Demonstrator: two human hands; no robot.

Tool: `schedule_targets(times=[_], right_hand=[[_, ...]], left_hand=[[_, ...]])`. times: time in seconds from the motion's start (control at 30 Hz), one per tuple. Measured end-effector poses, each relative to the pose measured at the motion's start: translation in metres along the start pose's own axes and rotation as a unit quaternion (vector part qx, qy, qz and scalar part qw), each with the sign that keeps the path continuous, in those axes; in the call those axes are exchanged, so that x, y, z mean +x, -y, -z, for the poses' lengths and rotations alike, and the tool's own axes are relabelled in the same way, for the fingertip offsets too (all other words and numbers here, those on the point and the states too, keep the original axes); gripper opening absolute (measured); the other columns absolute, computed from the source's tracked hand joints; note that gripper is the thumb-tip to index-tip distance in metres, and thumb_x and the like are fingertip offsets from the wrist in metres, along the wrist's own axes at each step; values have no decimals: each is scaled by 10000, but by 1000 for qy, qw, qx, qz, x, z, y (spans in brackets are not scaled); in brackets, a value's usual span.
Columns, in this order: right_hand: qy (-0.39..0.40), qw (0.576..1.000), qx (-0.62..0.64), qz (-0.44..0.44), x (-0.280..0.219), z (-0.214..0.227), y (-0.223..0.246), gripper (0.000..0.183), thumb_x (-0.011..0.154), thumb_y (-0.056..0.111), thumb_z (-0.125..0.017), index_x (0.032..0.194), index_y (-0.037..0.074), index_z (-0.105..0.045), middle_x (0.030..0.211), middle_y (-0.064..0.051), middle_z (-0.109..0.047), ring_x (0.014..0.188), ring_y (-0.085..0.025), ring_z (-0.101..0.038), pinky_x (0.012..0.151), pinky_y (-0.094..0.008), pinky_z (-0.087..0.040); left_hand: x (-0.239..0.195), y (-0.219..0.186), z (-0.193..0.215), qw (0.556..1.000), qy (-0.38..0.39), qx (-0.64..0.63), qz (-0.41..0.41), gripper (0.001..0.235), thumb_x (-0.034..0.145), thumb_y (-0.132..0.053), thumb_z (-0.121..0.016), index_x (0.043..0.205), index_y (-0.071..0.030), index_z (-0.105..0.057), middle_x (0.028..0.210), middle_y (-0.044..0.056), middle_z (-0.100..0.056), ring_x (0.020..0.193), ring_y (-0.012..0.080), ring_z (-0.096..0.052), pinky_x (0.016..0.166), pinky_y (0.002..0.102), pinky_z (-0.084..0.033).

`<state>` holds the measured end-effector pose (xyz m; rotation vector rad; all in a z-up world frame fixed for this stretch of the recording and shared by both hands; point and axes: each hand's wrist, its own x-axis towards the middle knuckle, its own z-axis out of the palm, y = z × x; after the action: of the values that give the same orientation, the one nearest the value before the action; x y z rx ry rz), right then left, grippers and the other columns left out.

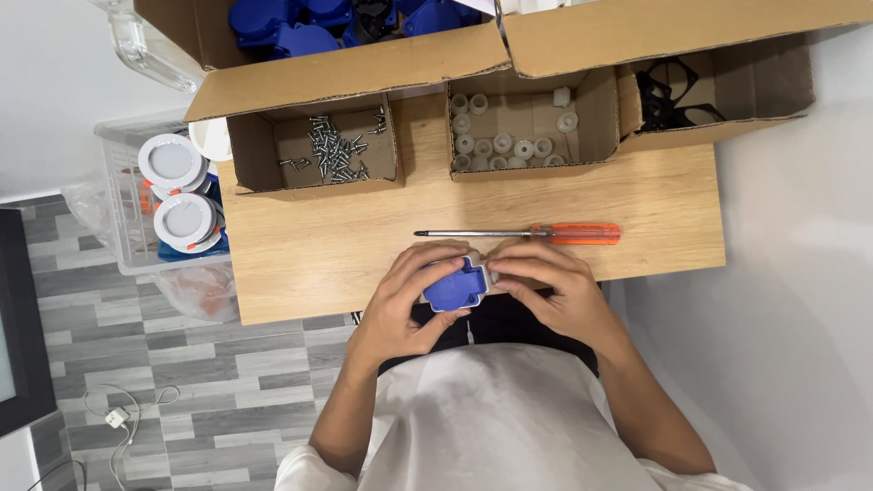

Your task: Using a screwdriver to assemble or disassemble a blue electrical component on a workbench.

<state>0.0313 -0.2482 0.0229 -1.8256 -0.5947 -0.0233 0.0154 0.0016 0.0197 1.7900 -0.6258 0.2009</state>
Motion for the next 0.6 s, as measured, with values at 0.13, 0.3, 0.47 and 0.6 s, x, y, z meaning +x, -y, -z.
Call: schedule_targets(times=[0.13, 0.3, 0.47, 0.6], right_hand=[[-15, 1000, 9, 9, 1, 0, 4, 174, 950, 19, -794, 1104, 64, -861, 1066, -92, -863, 940, -260, -839, 827, -390, -671], [-43, 999, 13, 12, -5, -2, -6, 116, 918, 42, -841, 1024, 72, -878, 966, -73, -865, 842, -219, -833, 762, -340, -673], [-72, 996, 57, -7, -16, -6, -21, 162, 853, 63, -903, 1014, 55, -885, 842, -66, -814, 680, -128, -731, 605, -256, -616], [-82, 992, 87, -52, -24, -14, -33, 183, 915, 128, -866, 1044, 1, -835, 883, -110, -759, 726, -154, -673, 635, -315, -600]], left_hand=[[0, -1, -1, 1000, 2, -13, -10, 529, 913, -133, -873, 1396, -18, -692, 1329, 228, -754, 1196, 479, -738, 1043, 628, -572], [1, -4, -5, 1000, -7, -18, -19, 520, 910, -131, -878, 1382, -9, -697, 1324, 235, -756, 1185, 473, -744, 1034, 627, -581], [-1, -5, -15, 997, -44, -16, -61, 450, 932, -174, -858, 1327, -1, -728, 1290, 262, -762, 1145, 505, -754, 997, 660, -595], [-6, -5, -21, 991, -62, 63, -105, 356, 970, -168, -808, 1313, -80, -766, 1310, 225, -770, 1166, 476, -763, 986, 639, -589]])
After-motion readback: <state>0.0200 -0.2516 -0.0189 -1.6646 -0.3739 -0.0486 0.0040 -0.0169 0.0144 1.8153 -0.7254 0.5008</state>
